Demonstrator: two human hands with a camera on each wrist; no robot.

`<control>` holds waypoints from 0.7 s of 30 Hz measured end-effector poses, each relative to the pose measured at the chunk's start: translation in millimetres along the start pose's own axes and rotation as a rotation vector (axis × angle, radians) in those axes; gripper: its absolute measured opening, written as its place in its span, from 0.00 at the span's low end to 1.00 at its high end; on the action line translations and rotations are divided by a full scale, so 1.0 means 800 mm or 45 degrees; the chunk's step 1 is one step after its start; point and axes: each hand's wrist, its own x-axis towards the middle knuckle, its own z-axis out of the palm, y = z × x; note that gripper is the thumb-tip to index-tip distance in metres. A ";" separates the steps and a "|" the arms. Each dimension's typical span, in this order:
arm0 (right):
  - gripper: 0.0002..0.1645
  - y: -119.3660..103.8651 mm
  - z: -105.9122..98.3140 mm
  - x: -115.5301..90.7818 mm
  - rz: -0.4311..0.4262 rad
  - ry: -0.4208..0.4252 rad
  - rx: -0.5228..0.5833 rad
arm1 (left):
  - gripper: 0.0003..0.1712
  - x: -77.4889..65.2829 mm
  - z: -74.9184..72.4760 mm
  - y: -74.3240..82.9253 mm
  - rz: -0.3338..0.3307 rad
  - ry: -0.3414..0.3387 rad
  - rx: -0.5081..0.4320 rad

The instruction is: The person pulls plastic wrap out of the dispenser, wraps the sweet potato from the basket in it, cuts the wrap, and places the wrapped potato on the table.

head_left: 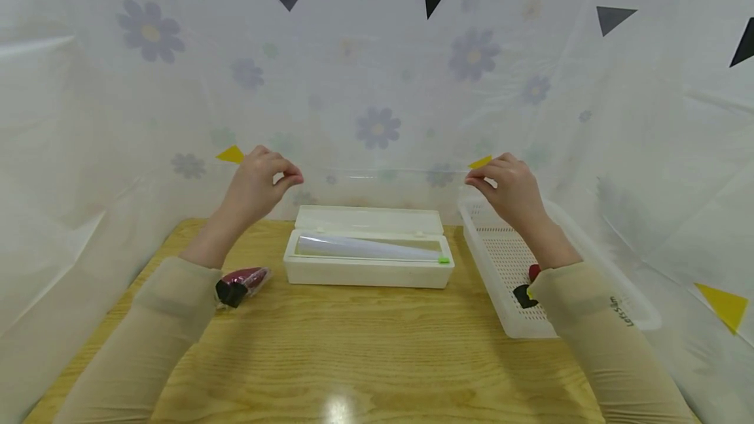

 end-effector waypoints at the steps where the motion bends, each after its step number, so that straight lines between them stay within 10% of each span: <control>1: 0.08 -0.001 -0.001 0.001 0.001 0.002 -0.002 | 0.05 0.001 -0.001 0.000 0.002 0.000 0.005; 21: 0.08 0.000 -0.006 0.005 0.014 0.039 0.016 | 0.04 0.007 -0.008 0.004 0.036 0.038 0.001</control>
